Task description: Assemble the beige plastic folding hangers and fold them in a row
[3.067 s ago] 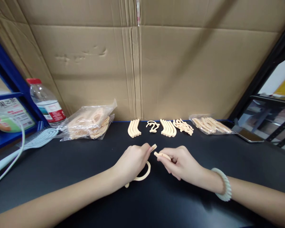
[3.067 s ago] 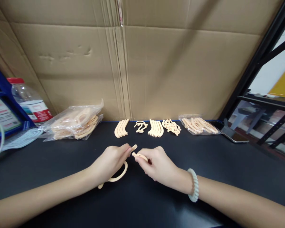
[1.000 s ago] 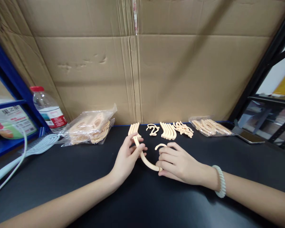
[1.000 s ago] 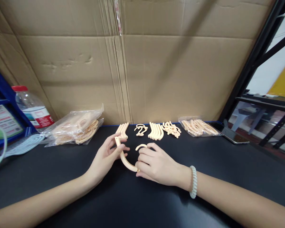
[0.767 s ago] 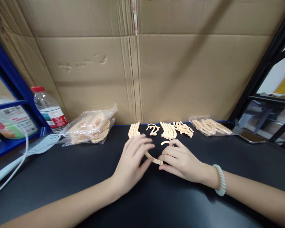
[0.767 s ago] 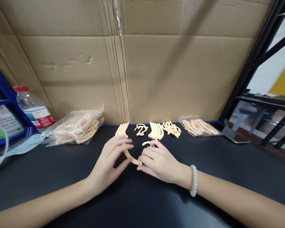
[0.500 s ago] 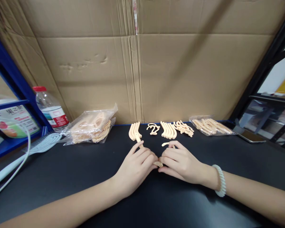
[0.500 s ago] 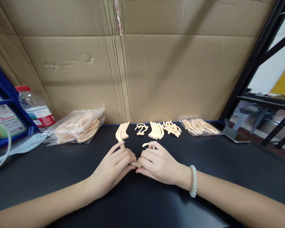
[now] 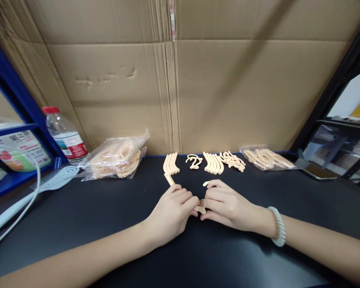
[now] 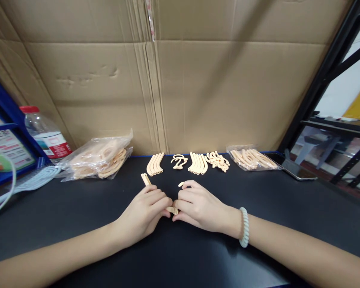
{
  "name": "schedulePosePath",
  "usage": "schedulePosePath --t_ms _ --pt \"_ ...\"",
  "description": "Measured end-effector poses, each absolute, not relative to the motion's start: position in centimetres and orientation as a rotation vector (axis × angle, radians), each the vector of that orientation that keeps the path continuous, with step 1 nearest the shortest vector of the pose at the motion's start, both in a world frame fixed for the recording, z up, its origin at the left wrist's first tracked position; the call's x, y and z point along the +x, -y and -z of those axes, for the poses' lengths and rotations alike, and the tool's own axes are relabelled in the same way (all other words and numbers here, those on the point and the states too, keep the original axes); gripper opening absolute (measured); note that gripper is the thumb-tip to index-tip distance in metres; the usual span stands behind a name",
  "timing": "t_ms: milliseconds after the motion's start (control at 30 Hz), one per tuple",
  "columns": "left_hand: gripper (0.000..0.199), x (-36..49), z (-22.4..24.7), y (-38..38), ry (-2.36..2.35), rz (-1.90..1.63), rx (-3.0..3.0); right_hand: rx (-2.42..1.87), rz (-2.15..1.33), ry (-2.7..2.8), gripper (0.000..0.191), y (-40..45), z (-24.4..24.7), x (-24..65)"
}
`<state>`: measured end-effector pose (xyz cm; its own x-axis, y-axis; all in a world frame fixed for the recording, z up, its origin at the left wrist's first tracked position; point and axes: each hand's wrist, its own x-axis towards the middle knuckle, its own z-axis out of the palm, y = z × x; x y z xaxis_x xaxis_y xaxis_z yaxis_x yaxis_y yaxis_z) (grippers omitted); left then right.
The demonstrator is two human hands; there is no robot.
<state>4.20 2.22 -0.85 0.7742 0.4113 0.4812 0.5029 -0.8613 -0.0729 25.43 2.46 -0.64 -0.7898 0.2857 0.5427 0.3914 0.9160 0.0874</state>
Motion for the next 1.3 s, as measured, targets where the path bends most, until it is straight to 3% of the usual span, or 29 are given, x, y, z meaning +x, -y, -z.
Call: schedulePosePath --t_ms 300,500,633,900,1300 --pt "0.021 4.1 0.7 -2.1 0.698 0.731 -2.792 -0.476 0.088 2.518 0.021 -2.4 0.8 25.3" --pt "0.027 3.8 0.2 -1.8 0.533 0.763 -2.724 -0.552 -0.293 2.358 0.016 -1.8 0.6 25.1" --pt "0.027 3.0 -0.5 -3.1 0.445 0.725 -2.720 -0.549 -0.285 2.277 0.014 -2.0 0.6 25.0" --pt "0.022 -2.0 -1.6 -9.2 0.868 0.687 -2.693 -0.601 -0.260 2.214 0.011 -2.4 0.6 25.1" --pt "0.020 -4.0 1.3 -11.7 1.206 1.093 -2.790 -0.654 -0.254 2.211 0.012 -3.0 0.8 25.2"
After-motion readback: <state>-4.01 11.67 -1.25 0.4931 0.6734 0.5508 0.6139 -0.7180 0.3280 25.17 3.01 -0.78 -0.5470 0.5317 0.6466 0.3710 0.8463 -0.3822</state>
